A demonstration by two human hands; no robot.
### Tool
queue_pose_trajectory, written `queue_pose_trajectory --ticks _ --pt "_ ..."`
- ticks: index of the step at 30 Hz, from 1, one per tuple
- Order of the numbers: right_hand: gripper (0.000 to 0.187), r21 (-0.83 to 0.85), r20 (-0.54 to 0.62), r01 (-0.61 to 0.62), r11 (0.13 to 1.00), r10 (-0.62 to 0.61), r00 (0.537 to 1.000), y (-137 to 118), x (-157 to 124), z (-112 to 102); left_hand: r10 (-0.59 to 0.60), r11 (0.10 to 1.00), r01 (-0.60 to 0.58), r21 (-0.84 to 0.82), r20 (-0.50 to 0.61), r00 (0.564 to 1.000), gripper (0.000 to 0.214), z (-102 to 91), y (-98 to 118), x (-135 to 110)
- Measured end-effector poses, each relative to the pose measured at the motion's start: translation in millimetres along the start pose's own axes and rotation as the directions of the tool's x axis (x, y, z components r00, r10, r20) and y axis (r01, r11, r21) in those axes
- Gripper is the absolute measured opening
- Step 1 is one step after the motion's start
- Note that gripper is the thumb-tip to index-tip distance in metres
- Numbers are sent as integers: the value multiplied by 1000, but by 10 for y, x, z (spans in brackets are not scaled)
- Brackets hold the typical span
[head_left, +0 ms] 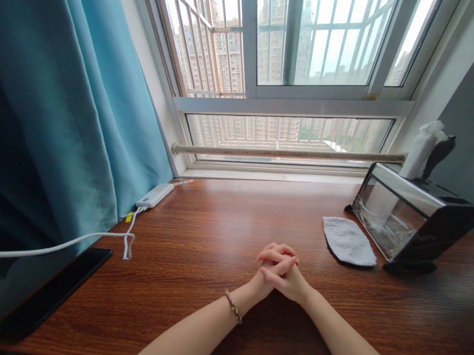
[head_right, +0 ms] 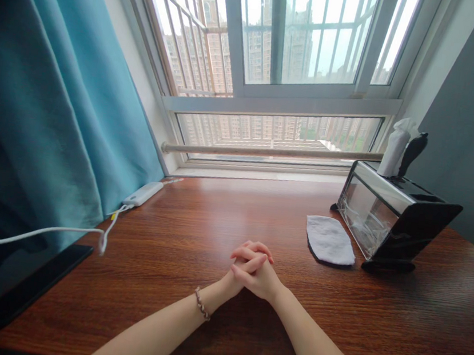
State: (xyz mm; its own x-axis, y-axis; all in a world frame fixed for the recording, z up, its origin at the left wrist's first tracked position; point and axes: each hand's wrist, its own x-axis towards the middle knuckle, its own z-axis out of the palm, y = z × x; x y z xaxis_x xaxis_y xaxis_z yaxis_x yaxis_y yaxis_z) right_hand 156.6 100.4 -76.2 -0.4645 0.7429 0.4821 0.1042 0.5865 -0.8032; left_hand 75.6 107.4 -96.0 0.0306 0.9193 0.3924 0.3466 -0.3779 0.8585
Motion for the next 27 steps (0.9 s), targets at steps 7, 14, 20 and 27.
queue_pose_trajectory --ticks 7,14,20,27 --pt "23 -2 1 16 1000 -16 1000 -4 -1 4 16 1000 -11 -28 163 987 7 -60 56 21" --pt "22 -20 14 10 1000 -9 1000 -14 -1 -2 -179 979 119 164 426 887 15 -77 38 83" --pt "23 -12 7 12 1000 -12 1000 -11 5 -6 -32 992 80 -93 426 904 18 -53 -96 63" --pt "22 -25 4 10 1000 -10 1000 -10 -2 -4 -43 979 106 -173 331 943 16 -47 -42 59"
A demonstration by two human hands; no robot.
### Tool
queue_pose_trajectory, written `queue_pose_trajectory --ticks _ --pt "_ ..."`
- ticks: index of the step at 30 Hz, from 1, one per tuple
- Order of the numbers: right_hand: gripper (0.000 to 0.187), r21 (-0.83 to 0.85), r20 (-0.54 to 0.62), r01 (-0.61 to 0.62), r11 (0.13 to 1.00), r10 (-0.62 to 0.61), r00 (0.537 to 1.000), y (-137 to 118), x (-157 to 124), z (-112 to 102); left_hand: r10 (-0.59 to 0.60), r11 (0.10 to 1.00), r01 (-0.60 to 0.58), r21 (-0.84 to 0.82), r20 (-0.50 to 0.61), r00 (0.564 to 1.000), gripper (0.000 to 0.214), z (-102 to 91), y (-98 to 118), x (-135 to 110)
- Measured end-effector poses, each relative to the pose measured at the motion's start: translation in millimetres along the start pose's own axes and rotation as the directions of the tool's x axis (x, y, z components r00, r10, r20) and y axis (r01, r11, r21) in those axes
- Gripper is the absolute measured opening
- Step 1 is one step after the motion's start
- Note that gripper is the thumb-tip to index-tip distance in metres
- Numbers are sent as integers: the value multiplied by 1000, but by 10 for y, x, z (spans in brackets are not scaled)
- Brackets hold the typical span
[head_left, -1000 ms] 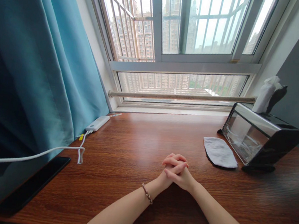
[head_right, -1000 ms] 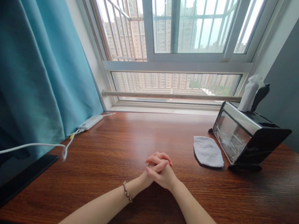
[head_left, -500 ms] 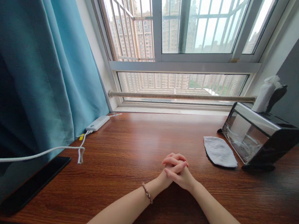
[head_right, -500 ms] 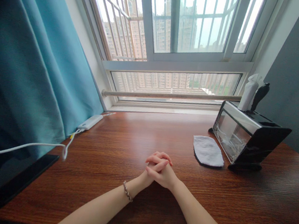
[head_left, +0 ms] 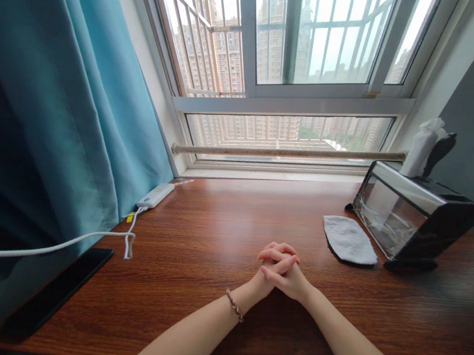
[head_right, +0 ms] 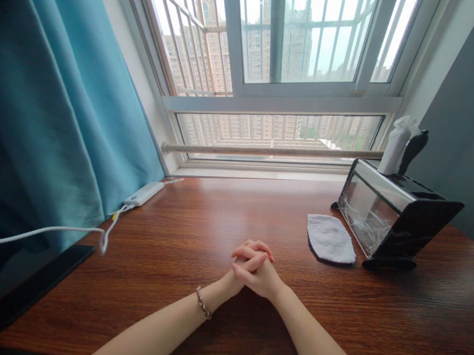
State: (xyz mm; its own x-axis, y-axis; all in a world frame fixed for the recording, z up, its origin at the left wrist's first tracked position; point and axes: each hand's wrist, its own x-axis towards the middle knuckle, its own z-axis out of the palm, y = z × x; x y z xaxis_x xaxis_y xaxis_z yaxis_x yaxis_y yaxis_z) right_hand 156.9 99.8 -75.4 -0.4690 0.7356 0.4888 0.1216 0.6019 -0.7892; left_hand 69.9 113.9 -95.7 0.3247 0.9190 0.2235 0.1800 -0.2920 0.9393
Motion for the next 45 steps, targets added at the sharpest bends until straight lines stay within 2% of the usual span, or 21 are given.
queue_pose_trajectory --ticks 9,15,21,26,33,41,45 --pt "23 5 3 1 1000 -1 1000 -7 2 -1 7 1000 -7 4 -6 1000 16 5 -90 6" --pt "22 5 3 -15 1000 15 1000 14 0 0 -51 997 48 56 51 997 17 3 -111 17" --pt "22 7 -3 -7 1000 7 1000 23 -6 11 -5 1000 5 -9 -22 1000 16 5 -81 7" --pt "22 2 -2 -11 1000 11 1000 25 -12 11 -8 999 8 -44 -20 1000 16 -7 5 -9" --pt "22 -5 -3 2 1000 -2 1000 23 -1 8 -49 997 49 52 -1 999 15 -10 45 -7" --pt "22 4 -5 -1 1000 2 1000 11 -1 8 -62 995 60 86 17 998 14 -10 4 -4" --pt "21 -1 5 -12 1000 12 1000 -4 1 2 -25 997 22 72 46 999 14 -8 -53 18"
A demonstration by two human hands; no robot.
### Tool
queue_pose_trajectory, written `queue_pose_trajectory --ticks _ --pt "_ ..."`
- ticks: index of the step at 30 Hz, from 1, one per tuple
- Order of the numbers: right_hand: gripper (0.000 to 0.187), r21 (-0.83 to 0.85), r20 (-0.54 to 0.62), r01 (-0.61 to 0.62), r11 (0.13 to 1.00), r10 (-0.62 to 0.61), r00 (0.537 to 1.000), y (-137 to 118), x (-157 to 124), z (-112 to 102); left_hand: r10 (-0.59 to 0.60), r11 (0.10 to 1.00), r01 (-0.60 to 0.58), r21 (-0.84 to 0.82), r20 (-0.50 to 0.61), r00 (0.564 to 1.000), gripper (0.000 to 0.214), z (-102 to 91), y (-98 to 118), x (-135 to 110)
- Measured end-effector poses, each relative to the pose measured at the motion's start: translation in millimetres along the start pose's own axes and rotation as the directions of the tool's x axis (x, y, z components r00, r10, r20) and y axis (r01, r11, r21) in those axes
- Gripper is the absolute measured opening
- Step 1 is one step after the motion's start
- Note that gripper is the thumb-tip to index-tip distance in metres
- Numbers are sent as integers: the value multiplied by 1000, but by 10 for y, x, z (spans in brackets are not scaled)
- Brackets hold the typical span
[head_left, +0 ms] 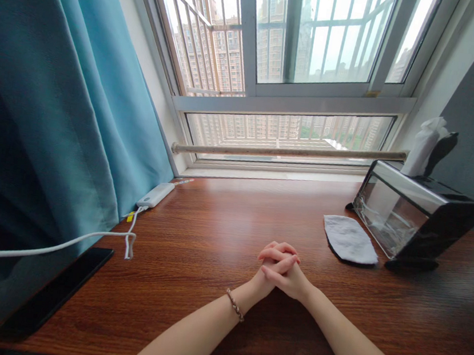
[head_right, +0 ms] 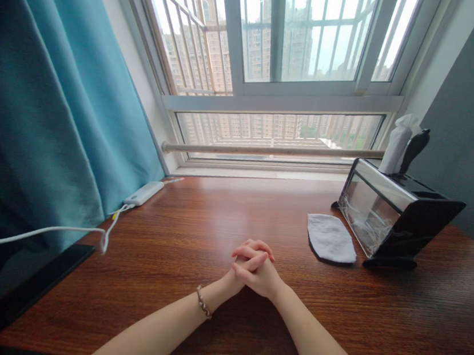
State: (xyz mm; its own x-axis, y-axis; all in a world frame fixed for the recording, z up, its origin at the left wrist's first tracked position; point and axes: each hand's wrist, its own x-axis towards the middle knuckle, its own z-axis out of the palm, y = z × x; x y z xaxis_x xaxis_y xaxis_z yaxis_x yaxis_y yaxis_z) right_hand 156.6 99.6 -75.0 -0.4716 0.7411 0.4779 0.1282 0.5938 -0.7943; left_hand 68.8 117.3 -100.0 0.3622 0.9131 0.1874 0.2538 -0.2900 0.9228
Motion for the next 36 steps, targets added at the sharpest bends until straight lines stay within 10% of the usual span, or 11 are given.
queue_pose_trajectory --ticks 36 --pt "20 19 -16 17 1000 -17 1000 18 3 5 -7 994 10 -113 27 1000 20 6 -45 -8"
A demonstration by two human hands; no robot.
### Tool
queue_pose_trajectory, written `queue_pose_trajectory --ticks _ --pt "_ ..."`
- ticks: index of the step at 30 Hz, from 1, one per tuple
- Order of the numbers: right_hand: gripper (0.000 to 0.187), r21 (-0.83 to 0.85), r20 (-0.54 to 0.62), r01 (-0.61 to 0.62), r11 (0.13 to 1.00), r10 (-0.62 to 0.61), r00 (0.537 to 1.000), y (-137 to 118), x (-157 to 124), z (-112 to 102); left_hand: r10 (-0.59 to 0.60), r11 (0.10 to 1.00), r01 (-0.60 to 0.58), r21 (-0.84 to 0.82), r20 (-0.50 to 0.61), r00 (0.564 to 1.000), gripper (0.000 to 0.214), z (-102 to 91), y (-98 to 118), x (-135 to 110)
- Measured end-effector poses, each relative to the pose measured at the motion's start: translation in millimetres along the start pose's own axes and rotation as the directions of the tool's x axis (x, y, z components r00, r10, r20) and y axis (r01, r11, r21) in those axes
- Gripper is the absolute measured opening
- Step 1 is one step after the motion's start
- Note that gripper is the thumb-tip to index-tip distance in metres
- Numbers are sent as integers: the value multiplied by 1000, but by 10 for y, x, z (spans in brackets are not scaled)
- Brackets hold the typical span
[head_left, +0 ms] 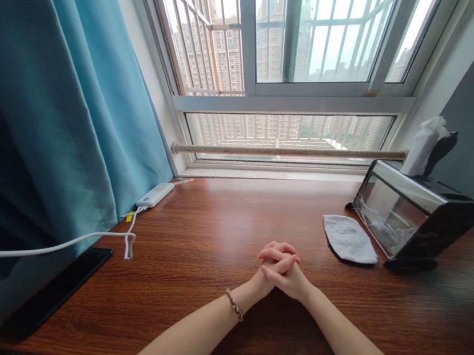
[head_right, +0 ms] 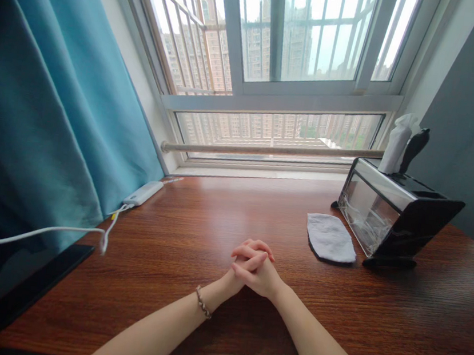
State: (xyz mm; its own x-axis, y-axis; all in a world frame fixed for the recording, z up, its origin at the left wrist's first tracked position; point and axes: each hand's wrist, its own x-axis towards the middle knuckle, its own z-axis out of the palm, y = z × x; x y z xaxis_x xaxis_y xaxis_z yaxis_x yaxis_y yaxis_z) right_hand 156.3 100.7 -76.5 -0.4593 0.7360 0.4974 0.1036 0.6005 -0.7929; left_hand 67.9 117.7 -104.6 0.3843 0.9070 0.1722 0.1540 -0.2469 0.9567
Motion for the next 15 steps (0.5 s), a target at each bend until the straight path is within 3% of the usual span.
queue_pose_trajectory --ticks 7,15 --pt "20 6 7 -21 1000 20 1000 -20 14 -9 56 995 -59 -78 -42 998 20 0 41 -15" --pt "22 -7 11 -18 1000 18 1000 -21 2 -17 26 1000 -25 19 -47 999 18 5 36 11"
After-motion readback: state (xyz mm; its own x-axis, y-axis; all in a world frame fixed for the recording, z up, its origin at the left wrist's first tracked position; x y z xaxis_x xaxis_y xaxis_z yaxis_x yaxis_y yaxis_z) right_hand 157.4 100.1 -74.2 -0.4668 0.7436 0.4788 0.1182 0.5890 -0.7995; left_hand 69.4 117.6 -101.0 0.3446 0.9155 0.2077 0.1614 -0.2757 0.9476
